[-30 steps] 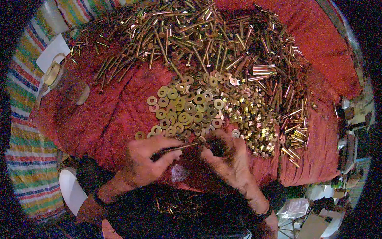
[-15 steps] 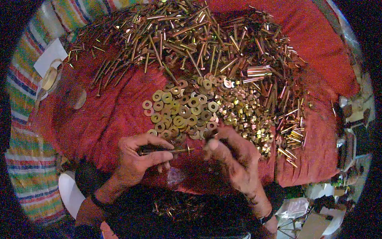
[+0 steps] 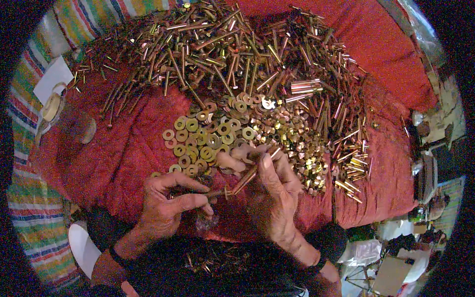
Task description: The person sits on the floor and assembles metal fasteners by hand, inserting small cylindrical pieces into longer rods and stacking them. They also use a metal tube to sort and move piles of fasteners on a red cloth-covered table.
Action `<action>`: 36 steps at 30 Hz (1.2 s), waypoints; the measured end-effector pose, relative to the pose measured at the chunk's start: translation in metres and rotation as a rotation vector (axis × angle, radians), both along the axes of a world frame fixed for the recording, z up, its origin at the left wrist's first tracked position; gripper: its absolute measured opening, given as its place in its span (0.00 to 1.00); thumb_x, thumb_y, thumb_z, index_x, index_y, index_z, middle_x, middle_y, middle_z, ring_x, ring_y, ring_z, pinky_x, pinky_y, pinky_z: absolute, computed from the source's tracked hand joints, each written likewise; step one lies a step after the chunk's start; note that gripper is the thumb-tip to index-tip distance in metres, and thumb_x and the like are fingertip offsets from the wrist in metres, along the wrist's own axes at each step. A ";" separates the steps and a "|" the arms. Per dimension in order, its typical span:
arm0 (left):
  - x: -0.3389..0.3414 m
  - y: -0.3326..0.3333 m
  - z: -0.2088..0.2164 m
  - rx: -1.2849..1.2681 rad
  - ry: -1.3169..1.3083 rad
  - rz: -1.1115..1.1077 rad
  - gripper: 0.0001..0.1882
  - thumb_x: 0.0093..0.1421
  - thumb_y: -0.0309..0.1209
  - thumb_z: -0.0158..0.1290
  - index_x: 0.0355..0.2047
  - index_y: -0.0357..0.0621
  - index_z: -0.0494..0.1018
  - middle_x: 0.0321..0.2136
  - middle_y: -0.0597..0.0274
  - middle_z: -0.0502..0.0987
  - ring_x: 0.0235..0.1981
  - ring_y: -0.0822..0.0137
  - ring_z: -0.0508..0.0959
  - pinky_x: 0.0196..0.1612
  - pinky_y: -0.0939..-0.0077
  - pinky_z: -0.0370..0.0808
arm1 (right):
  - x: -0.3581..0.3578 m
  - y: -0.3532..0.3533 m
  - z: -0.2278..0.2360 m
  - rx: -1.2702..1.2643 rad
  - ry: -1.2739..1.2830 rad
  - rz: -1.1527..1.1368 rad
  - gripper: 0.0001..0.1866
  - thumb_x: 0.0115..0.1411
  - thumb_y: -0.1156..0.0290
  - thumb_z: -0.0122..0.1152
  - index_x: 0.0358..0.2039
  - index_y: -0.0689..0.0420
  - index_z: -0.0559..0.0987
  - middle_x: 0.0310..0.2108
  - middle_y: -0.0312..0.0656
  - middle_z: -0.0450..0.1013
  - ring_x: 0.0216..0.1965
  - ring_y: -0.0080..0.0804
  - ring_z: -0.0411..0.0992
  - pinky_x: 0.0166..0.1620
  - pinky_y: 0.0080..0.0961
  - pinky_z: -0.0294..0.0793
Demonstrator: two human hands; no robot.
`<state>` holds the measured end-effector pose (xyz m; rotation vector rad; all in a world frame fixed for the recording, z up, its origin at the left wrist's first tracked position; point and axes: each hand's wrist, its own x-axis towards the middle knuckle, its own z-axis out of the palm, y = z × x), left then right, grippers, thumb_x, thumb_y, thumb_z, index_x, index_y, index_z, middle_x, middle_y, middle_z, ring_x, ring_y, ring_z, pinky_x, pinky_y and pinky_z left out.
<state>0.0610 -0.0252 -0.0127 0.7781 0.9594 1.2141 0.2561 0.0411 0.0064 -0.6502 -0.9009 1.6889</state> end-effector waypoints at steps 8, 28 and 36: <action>-0.002 0.000 -0.009 0.005 -0.199 0.153 0.06 0.63 0.17 0.59 0.40 0.28 0.79 0.32 0.47 0.84 0.31 0.58 0.87 0.34 0.67 0.87 | 0.018 0.003 0.001 0.081 -0.479 -0.088 0.22 0.66 0.65 0.69 0.54 0.65 0.78 0.44 0.45 0.81 0.48 0.30 0.78 0.57 0.30 0.74; -0.006 0.000 0.004 -0.165 -0.346 -0.041 0.24 0.67 0.34 0.53 0.56 0.23 0.73 0.48 0.41 0.81 0.41 0.55 0.86 0.31 0.66 0.87 | -0.004 -0.016 0.010 1.117 -0.755 0.092 0.23 0.58 0.74 0.74 0.54 0.61 0.80 0.40 0.49 0.80 0.37 0.46 0.81 0.39 0.34 0.80; -0.013 0.005 0.013 -0.218 -0.151 -0.255 0.21 0.58 0.17 0.62 0.53 0.27 0.78 0.40 0.46 0.85 0.28 0.65 0.85 0.25 0.77 0.82 | 0.081 0.027 0.038 0.731 -1.436 0.120 0.11 0.54 0.77 0.73 0.39 0.61 0.85 0.32 0.44 0.80 0.30 0.37 0.79 0.34 0.32 0.77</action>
